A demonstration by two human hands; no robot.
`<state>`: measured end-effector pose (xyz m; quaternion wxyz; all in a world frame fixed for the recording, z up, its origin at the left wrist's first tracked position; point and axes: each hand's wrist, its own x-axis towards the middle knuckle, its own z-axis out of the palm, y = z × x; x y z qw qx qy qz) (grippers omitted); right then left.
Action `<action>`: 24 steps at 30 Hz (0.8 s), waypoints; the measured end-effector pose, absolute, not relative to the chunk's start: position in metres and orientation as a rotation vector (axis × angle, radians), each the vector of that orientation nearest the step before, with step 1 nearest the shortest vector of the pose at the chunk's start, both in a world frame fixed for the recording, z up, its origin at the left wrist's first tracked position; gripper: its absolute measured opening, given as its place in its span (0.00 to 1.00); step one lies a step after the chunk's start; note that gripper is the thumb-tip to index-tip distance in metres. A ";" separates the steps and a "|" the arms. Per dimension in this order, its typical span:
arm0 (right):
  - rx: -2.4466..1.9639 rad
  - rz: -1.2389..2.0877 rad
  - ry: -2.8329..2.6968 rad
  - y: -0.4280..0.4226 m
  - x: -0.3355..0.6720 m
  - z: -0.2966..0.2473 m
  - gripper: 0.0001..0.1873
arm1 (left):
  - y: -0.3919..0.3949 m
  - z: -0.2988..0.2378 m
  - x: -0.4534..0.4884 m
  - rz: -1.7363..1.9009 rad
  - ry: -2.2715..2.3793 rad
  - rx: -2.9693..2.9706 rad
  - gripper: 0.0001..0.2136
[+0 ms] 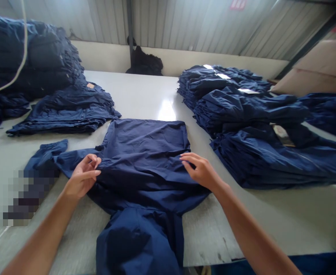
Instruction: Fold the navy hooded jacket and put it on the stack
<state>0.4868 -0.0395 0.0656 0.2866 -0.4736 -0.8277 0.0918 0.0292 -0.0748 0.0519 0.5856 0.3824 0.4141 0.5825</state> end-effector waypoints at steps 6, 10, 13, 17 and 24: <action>-1.509 0.312 -2.614 -0.031 0.471 0.027 0.55 | -0.068 0.036 0.037 1.239 1.213 0.750 0.31; -1.570 0.328 -2.600 -0.029 0.484 0.015 0.54 | -0.060 0.032 0.048 1.428 1.233 0.889 0.31; -1.598 0.372 -2.572 -0.025 0.489 0.014 0.47 | -0.045 0.038 0.049 1.505 1.230 1.016 0.26; -1.668 0.346 -2.434 -0.016 0.479 0.017 0.35 | -0.022 0.060 0.042 1.432 1.412 1.341 0.24; -1.610 -0.112 -2.188 -0.012 0.451 0.023 0.30 | -0.034 0.070 0.081 0.957 1.867 2.470 0.12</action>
